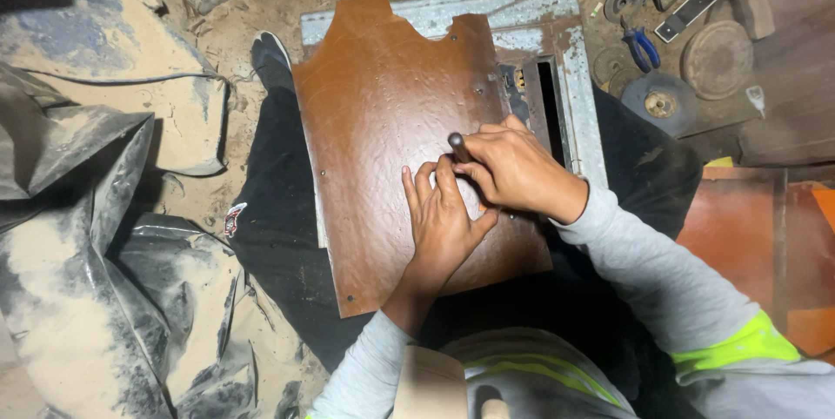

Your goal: The person uses a small knife to carve and shape a small orange leather piece on a brown work surface. They repeatedly reposition the leather and adjust the knife angle to refine the edges and contours.

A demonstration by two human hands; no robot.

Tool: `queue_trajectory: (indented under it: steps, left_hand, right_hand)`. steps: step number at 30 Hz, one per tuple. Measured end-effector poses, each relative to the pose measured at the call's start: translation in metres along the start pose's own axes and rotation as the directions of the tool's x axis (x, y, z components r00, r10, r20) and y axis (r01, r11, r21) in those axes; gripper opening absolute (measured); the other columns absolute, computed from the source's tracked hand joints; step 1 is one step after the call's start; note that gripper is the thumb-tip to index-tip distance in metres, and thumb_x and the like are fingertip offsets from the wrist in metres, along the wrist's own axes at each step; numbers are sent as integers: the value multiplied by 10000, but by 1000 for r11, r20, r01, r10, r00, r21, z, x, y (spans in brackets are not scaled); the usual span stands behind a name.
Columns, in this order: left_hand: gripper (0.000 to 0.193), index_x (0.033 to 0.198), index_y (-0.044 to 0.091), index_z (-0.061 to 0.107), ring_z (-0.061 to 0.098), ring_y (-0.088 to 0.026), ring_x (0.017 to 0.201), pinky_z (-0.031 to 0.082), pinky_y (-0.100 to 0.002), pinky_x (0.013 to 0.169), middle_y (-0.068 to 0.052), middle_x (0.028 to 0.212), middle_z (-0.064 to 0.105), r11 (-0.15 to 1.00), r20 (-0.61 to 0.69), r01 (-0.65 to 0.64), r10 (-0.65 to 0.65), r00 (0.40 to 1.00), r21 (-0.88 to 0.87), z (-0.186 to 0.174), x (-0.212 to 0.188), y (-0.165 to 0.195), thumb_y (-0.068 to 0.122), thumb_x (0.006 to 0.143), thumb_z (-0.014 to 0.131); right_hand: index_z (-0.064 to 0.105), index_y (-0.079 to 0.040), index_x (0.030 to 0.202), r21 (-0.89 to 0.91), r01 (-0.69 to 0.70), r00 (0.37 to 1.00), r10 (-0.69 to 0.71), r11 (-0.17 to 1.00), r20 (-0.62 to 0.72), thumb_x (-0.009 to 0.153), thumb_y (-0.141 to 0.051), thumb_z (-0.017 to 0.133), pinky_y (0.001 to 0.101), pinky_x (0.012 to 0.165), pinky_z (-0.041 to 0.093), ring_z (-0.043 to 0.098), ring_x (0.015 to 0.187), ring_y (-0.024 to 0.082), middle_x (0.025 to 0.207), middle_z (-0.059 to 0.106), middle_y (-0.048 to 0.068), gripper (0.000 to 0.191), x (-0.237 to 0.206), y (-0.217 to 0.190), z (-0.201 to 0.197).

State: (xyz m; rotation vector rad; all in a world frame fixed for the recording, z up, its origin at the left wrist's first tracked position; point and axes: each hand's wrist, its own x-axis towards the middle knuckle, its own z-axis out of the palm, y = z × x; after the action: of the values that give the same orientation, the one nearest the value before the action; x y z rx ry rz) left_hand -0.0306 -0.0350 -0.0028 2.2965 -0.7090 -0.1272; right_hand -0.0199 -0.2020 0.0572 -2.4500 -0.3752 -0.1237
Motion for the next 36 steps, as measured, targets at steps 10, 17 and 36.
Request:
queue_trajectory:
  steps: [10, 17, 36]
  left_hand:
    - [1010, 1416, -21, 291, 456, -383, 1293, 54, -668, 1204, -115, 1289, 642, 999, -21, 16, -17, 1000, -51, -2, 5, 3, 287, 674, 904]
    - [1033, 1431, -26, 291, 447, -370, 1315, 52, -657, 1203, -115, 1312, 634, 999, 22, 39, -39, 999, -33, -4, 5, 3, 287, 662, 906]
    - [973, 1413, 28, 312, 448, -385, 1320, 67, -668, 1200, -109, 1329, 632, 1000, 17, 13, -13, 1000, -19, -3, 4, 0, 240, 658, 888]
  right_hand:
    - [735, -94, 950, 116, 202, 977, -191, 973, -95, 860, -158, 747, 376, 888, 385, 637, 984, 215, 972, 743, 31, 112, -29, 10, -9]
    - [744, -77, 1020, 335, 16, 985, 43, 942, -169, 934, -145, 721, 334, 897, 503, 674, 958, 217, 974, 726, 45, 112, -50, 14, 1]
    - [710, -79, 1079, -190, 164, 968, -195, 968, -158, 908, -177, 733, 408, 900, 392, 618, 1103, 247, 1101, 737, 45, 199, -57, -9, 10]
